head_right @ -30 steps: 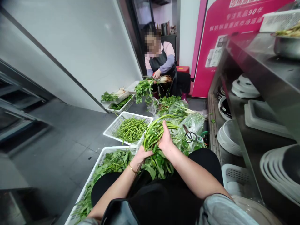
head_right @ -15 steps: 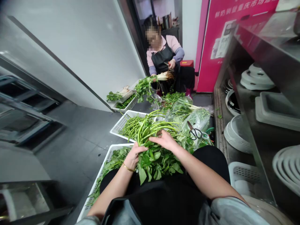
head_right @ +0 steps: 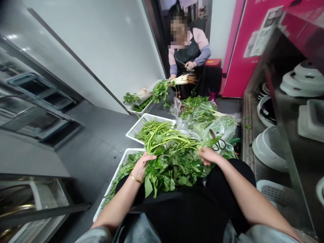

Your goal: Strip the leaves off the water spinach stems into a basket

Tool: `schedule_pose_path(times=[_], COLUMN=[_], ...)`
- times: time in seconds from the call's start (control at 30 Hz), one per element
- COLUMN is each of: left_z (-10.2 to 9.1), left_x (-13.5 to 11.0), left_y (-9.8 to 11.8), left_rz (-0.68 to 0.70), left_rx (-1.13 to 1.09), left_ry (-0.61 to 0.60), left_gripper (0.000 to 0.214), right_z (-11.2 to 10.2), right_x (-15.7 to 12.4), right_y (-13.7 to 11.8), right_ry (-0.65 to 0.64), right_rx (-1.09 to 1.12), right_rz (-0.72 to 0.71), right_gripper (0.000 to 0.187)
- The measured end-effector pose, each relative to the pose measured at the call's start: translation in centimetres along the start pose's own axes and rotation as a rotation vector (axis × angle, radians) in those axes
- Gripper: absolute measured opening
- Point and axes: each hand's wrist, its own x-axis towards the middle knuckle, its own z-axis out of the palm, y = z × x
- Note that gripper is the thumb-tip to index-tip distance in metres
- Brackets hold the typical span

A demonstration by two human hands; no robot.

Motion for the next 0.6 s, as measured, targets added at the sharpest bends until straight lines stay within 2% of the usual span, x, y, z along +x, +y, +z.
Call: schedule_pose_path(times=[0.1, 0.2, 0.3, 0.37, 0.47, 0.53, 0.6], left_z=[0.5, 1.1, 1.5, 1.4, 0.6, -0.1, -0.7], left_x=[0.2, 0.2, 0.1, -0.1, -0.3, -0.4, -0.4], left_y=[-0.7, -1.2, -1.4, -1.3, -1.2, -1.1, -1.1], left_rz=[-0.029, -0.038, -0.015, -0.008, -0.016, -0.032, -0.065], left_rx=[-0.039, -0.031, -0.004, 0.004, -0.003, -0.044, -0.111], left_ry=[0.022, -0.024, -0.086, -0.113, -0.103, -0.039, 0.051], left_gripper=[0.039, 0.043, 0.049, 0.052, 0.054, 0.051, 0.042], right_z=[2.5, 6.6, 10.9, 12.7, 12.6, 10.9, 8.6], right_x=[-0.6, -0.7, -0.5, -0.4, -0.4, -0.3, -0.3], right_y=[-0.1, -1.6, -2.8, -3.0, -2.3, -1.6, -0.8], right_ry=[-0.083, -0.267, -0.447, -0.429, -0.337, -0.314, -0.400], right_rx=[-0.128, -0.186, -0.033, 0.093, 0.174, 0.204, 0.119], right_rz=[0.001, -0.018, -0.066, -0.065, -0.024, -0.013, 0.035], right_gripper=[0.030, 0.023, 0.023, 0.021, 0.020, 0.020, 0.019])
